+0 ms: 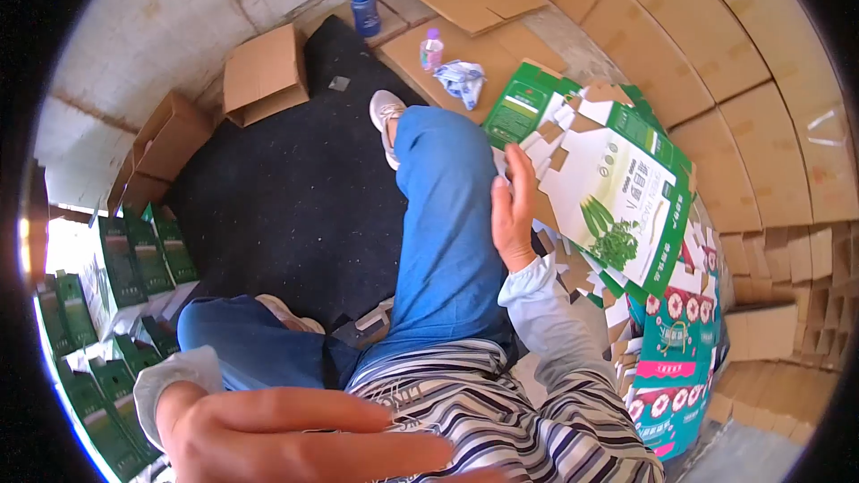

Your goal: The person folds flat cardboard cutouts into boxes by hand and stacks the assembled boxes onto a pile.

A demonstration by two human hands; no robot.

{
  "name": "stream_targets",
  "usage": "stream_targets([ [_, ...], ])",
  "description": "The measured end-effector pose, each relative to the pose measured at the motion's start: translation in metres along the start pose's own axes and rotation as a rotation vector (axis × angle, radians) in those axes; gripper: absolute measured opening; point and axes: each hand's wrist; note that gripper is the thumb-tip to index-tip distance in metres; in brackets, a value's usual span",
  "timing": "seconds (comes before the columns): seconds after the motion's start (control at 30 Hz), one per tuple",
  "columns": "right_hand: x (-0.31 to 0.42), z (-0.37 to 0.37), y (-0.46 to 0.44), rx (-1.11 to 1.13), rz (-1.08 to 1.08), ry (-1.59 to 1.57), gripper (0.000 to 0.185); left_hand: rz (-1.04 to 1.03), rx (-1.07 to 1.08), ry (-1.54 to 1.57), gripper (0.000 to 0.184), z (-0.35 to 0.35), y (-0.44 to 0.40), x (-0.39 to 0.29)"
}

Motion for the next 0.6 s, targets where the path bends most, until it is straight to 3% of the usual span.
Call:
stream_targets([
  [0.07,-0.059,0.037,0.025,-0.17,-0.32,-0.038,0.042,0.12,-0.006,0.023,0.009,0.004,-0.002,-0.003],
  [0.1,-0.09,0.063,0.044,-0.14,-0.326,0.164,0.045,0.165,0.234,0.005,0.011,0.032,-0.003,0.003],
  [0.13,-0.104,0.091,0.058,0.053,-0.113,0.623,0.053,0.196,0.477,-0.034,0.015,0.06,-0.004,0.009],
  [0.2,-0.113,0.124,0.077,0.094,-0.25,0.801,0.065,0.213,0.543,-0.113,0.024,0.067,0.002,0.032],
  [0.3,-0.109,0.152,0.08,0.241,-0.252,1.18,0.076,0.122,0.392,-0.298,0.037,0.036,0.039,0.11],
  [0.33,-0.112,0.158,0.08,0.265,-0.295,1.22,0.079,0.192,0.455,-0.349,0.026,0.032,0.051,0.138],
  [0.37,-0.122,0.162,0.081,0.289,-0.337,1.258,0.082,0.402,0.485,-0.27,0.026,0.026,0.074,0.164],
  [0.4,-0.131,0.166,0.081,0.313,-0.378,1.295,0.085,0.479,0.564,-0.278,0.026,0.029,0.097,0.194],
  [0.5,-0.141,0.177,0.07,0.398,-0.386,1.338,0.087,0.502,0.825,-0.633,0.024,0.042,0.169,0.247],
  [0.6,-0.147,0.187,0.066,0.454,-0.329,1.332,0.083,0.595,1.241,-0.86,0.027,0.054,0.197,0.254],
])
Point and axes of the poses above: each hand's wrist, its own y-axis away from the middle knuckle, its own z-axis out of the back of the hand, x = y × z, and after that the axes turned 14 degrees about -y, right-handed
